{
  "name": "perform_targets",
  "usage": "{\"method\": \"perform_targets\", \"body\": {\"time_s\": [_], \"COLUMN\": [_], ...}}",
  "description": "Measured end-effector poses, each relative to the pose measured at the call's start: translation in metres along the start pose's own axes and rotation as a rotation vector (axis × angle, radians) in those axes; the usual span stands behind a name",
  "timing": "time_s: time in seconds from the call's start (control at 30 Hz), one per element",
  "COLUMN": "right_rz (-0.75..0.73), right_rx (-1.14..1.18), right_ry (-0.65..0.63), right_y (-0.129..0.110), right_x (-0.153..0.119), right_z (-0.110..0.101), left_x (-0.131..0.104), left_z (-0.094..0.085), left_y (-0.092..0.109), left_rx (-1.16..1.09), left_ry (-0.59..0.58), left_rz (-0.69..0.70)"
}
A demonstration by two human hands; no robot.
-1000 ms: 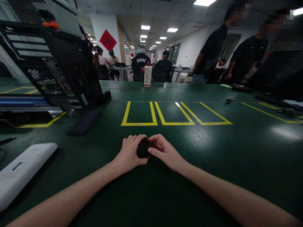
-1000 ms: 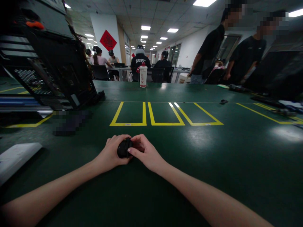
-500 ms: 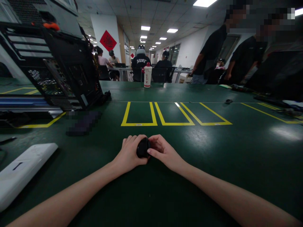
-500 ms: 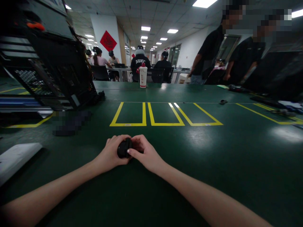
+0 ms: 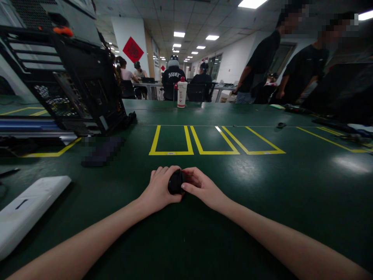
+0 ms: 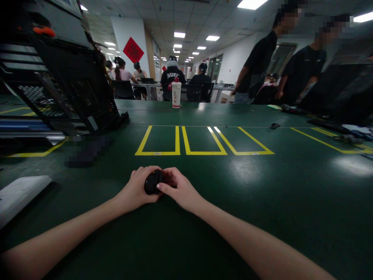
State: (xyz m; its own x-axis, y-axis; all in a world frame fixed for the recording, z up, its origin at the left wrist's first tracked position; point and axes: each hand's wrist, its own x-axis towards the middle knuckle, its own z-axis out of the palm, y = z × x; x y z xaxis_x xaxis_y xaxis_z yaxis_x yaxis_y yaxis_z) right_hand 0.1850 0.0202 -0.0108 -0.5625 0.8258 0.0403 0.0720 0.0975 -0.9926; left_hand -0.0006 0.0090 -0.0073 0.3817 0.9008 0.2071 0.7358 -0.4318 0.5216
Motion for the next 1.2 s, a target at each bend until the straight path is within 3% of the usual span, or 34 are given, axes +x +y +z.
{"method": "perform_targets", "body": {"time_s": [0.2, 0.5, 1.2], "right_rz": [-0.073, -0.017, -0.056], "right_rx": [0.009, -0.008, 0.057], "right_ry": [-0.035, -0.025, -0.040], "right_y": [0.0035, 0.0014, 0.0020], "right_x": [-0.0005, 0.0002, -0.0009], "right_z": [-0.0017, -0.0015, -0.0022], "left_x": [0.0001, -0.0008, 0.0001], "left_z": [0.0011, -0.0007, 0.0002], "left_y": [-0.0014, 0.0000, -0.0003], "left_rx": [0.020, -0.014, 0.025], "left_ry": [0.015, 0.002, 0.006], "left_rz": [-0.001, -0.001, 0.004]}}
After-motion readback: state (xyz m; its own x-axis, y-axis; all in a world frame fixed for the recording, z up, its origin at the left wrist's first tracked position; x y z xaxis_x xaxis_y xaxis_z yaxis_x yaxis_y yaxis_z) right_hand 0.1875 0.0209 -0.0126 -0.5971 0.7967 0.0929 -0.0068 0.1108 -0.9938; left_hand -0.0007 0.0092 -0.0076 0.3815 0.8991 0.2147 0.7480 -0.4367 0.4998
